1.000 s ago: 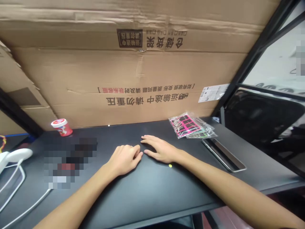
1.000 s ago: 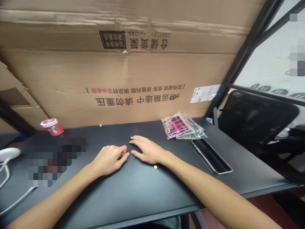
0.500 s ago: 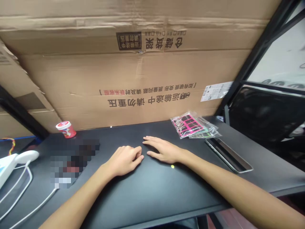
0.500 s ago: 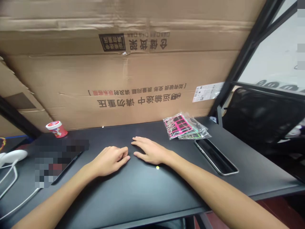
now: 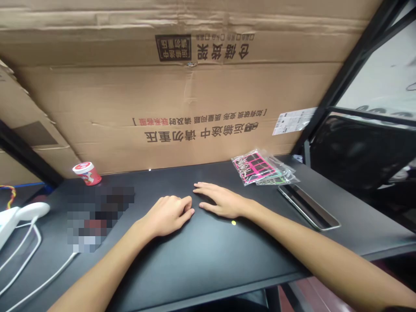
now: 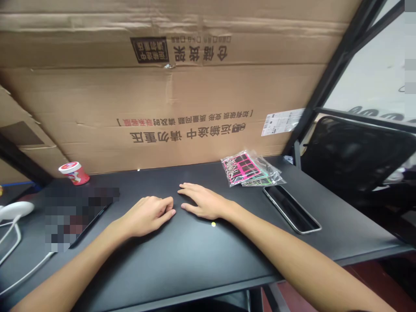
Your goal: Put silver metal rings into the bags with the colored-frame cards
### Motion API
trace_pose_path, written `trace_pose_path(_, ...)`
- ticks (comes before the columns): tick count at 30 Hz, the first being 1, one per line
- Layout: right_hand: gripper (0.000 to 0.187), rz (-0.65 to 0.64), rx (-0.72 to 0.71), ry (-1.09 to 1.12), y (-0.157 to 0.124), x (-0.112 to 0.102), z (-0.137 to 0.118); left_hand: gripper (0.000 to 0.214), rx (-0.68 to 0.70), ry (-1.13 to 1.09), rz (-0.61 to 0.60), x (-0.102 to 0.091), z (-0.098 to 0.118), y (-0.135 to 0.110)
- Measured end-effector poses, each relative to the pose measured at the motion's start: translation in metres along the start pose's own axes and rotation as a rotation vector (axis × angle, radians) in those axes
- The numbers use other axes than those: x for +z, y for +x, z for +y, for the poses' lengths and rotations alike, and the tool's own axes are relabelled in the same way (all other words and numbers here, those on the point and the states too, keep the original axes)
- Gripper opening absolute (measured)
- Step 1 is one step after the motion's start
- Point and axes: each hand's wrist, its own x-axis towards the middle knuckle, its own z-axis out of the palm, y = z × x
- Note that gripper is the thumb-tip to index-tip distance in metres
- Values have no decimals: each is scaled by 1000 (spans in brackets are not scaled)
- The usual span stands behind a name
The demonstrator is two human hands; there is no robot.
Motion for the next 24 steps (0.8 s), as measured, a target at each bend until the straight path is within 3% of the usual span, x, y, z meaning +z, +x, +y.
trace_pose_path(24,63,-32,-14,-10,0,-3,2,29,20,34,7,2,-1,1)
